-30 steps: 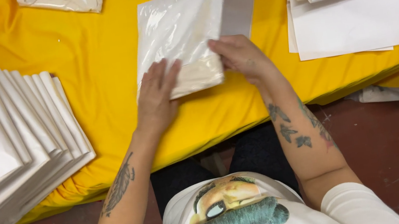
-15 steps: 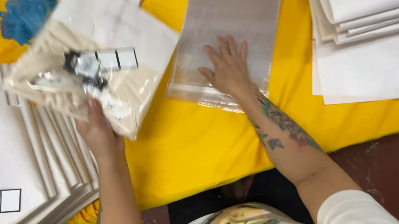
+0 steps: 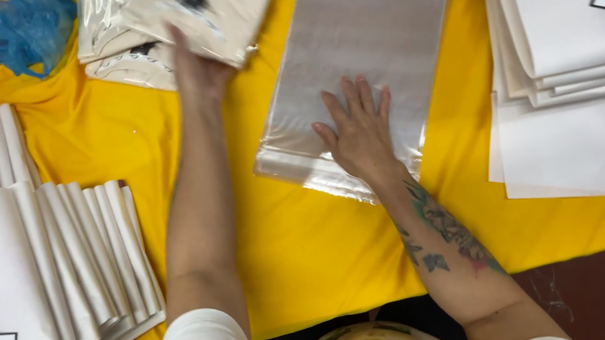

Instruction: Packing folded t-shirts into clear plastic bags and sealing them with adhesive strips.

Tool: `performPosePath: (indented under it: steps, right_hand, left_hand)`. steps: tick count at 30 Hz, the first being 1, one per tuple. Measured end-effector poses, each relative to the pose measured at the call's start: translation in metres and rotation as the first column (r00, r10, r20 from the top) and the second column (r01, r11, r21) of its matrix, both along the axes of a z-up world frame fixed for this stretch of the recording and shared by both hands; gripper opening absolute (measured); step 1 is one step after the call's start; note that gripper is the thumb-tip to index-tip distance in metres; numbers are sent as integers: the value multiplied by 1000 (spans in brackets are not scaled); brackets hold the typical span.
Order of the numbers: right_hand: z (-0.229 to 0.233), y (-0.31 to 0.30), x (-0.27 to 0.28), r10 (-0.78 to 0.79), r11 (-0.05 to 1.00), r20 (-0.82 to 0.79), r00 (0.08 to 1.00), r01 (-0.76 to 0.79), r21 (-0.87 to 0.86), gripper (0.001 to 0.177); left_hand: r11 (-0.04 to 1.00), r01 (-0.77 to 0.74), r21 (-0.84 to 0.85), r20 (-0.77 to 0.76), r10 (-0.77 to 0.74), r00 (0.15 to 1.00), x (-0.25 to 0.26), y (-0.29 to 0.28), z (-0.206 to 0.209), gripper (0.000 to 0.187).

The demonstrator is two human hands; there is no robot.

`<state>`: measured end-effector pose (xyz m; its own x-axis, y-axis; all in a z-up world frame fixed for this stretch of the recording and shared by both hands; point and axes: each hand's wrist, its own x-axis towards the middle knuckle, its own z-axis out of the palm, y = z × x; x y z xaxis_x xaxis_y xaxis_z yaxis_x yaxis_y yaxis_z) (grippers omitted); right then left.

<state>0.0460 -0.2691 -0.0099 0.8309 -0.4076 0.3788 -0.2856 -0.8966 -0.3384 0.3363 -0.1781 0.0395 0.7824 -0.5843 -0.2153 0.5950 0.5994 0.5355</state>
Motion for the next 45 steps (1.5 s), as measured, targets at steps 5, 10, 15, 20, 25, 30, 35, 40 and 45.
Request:
performPosePath:
  steps: [5,10,15,20,25,30,35,40,45]
  right_hand:
    - [-7,-5,-3,8,998,10,1000,-7,-62,56]
    - [-5,-8,-3,89,993,7,996,-88,-78,60]
    - [26,-2,4,27,988,-332,943,26,155,70]
    - [37,9,-1,130,990,84,988,-134,43,61]
    - [54,67,15,377,921,511,773,-370,-120,37]
    - [114,207,45,530,334,324,784,-544,770,42]
    - [146,301,89,589,-13,234,773,-281,960,53]
    - [171,336,121,520,-27,29,853,-18,999,37]
    - [141,362,149,601,-223,85,795,64,973,24]
  left_hand:
    - [876,-207,435,166,148,975,-92,37,-19,72]
    - [646,-302,702,664,-439,605,-178,140,20,60]
    - [702,-516,491,788,-610,-80,-269,278,156,35]
    - [319,-920,227,763,-646,-36,-279,410,155,53]
    - [-235,-965,118,709,-660,247,-263,518,166,38]
    - [-400,-843,360,725,-450,522,-216,585,157,44]
    - [-386,-759,524,651,-393,650,-183,609,143,50]
    - [-355,-640,681,567,-297,768,-162,624,148,60]
    - [-261,-671,695,627,-238,742,-168,616,153,41]
